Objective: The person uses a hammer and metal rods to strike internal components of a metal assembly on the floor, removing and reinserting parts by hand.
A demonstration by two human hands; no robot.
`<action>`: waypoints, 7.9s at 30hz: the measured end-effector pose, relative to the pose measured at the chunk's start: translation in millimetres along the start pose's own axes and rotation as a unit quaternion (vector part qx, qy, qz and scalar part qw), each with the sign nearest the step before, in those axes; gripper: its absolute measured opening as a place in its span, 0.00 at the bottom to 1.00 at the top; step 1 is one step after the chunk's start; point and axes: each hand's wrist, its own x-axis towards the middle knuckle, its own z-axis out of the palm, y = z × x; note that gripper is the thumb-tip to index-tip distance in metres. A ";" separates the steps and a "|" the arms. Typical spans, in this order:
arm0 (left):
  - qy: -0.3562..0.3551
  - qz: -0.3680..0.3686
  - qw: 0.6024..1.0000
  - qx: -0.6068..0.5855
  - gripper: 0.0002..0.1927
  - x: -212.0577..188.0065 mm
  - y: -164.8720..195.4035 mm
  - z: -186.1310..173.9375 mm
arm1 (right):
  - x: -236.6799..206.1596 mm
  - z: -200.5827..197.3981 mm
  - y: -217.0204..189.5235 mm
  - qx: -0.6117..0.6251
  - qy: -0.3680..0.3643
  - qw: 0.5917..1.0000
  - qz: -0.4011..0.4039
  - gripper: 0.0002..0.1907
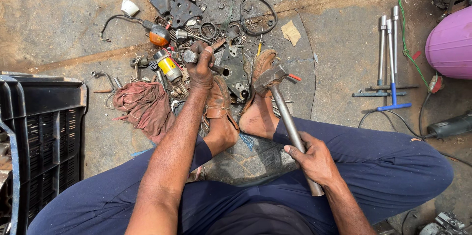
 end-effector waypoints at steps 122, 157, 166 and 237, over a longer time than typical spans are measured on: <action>-0.099 0.171 0.952 0.232 0.14 -4.0 11.5 24.4 | -76.9 -40.9 -193.4 0.180 0.138 0.813 -0.536 0.25; -0.060 0.092 0.984 0.140 0.12 19.0 11.5 2.6 | -55.5 -62.2 -126.5 0.162 0.132 0.887 -0.412 0.27; -0.058 0.083 0.981 0.167 0.11 16.4 -5.2 3.7 | -57.4 -60.2 -104.9 0.170 0.142 0.903 -0.367 0.25; -0.008 0.066 0.973 0.221 0.17 18.0 -0.1 2.4 | -29.8 -21.0 -81.4 0.112 0.088 0.966 -0.215 0.26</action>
